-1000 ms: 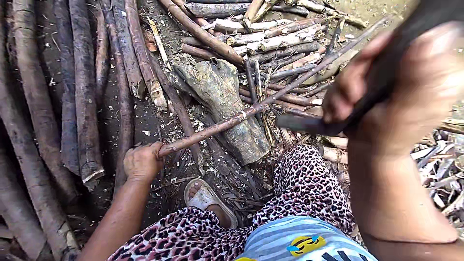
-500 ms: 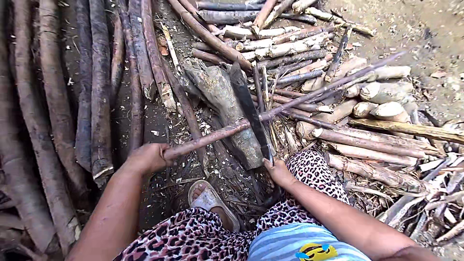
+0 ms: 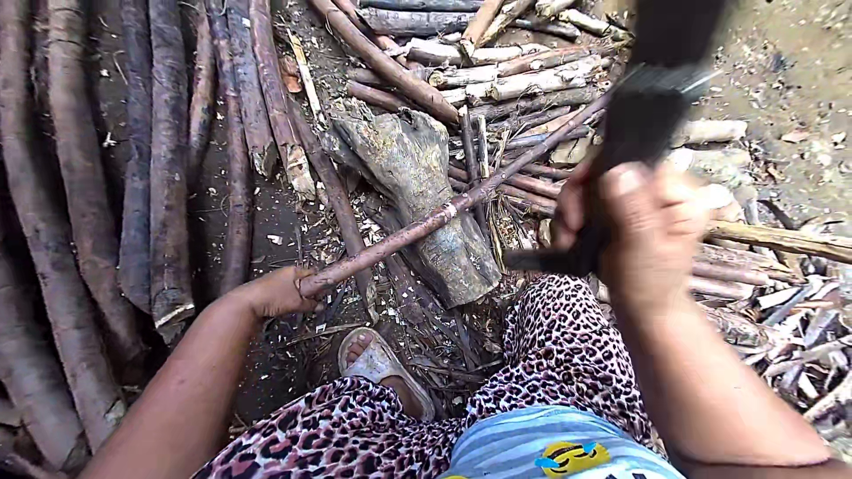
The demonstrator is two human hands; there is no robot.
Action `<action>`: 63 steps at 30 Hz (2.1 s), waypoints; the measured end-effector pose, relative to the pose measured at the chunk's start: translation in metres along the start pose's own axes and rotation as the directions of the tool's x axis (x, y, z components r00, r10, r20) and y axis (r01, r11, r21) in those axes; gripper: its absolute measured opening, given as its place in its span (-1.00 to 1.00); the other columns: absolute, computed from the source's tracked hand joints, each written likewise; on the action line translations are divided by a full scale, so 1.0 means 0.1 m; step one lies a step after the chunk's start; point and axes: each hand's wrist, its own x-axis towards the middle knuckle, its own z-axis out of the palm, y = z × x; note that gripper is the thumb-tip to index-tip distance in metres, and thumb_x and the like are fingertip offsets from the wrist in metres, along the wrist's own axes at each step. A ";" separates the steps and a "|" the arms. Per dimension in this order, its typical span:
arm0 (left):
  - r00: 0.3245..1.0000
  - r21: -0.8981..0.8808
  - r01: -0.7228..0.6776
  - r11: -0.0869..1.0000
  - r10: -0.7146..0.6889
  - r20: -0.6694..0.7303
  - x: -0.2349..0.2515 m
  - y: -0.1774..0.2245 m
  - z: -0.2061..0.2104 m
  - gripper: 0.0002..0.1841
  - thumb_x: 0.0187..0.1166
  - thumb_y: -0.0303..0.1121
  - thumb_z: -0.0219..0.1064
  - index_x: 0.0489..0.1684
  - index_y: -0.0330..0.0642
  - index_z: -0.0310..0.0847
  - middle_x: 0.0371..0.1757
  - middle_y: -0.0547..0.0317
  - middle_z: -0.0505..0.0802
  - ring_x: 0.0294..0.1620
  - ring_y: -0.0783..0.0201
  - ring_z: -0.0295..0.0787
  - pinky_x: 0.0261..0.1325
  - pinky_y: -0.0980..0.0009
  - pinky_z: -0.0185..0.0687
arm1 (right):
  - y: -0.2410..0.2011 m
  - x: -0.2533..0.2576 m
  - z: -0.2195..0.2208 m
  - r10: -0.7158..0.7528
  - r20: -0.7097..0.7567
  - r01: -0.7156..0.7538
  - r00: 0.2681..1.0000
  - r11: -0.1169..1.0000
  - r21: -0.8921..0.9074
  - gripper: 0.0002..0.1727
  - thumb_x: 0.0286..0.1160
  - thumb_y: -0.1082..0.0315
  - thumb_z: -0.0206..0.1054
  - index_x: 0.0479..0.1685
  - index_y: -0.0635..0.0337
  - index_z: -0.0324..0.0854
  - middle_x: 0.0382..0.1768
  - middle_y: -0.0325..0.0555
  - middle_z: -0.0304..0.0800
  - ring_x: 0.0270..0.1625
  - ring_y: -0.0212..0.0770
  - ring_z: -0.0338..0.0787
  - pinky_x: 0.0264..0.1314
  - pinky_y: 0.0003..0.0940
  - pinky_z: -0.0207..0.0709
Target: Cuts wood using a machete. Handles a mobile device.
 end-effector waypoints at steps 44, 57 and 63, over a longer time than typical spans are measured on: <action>0.922 0.150 0.182 0.972 -0.116 -0.370 -0.11 0.08 0.48 -0.75 0.63 -0.34 0.43 0.18 -0.19 0.74 0.08 -0.39 0.86 0.20 -0.46 0.78 0.20 -0.52 0.53 | 1.31 -1.11 0.38 0.963 0.093 -0.962 0.254 0.261 -0.073 -0.64 0.95 0.15 -0.05 -0.16 0.23 0.42 -0.72 -0.27 0.39 -0.79 -0.37 0.45 -0.69 -0.47 0.50; 0.908 0.186 0.207 0.960 -0.118 -0.402 -0.13 0.08 0.38 -0.77 0.66 -0.32 0.42 0.16 -0.18 0.74 0.07 -0.38 0.86 0.19 -0.45 0.79 0.18 -0.52 0.54 | 0.05 -0.22 -0.17 0.208 -0.011 -0.208 0.978 0.974 -0.089 -0.78 0.84 0.29 0.01 0.03 0.15 0.56 -0.57 -0.49 0.65 -0.61 -0.50 0.65 -0.52 -0.51 0.68; 0.911 0.145 0.197 0.970 -0.126 -0.392 -0.08 0.07 0.50 -0.74 0.64 -0.31 0.42 0.20 -0.17 0.73 0.08 -0.37 0.86 0.21 -0.43 0.79 0.19 -0.50 0.55 | -0.23 0.50 -0.16 -0.222 -0.356 0.241 0.908 0.971 0.008 -0.61 0.84 0.40 -0.32 -0.39 0.07 0.31 -0.75 -0.29 0.48 -0.77 -0.25 0.60 -0.67 -0.26 0.70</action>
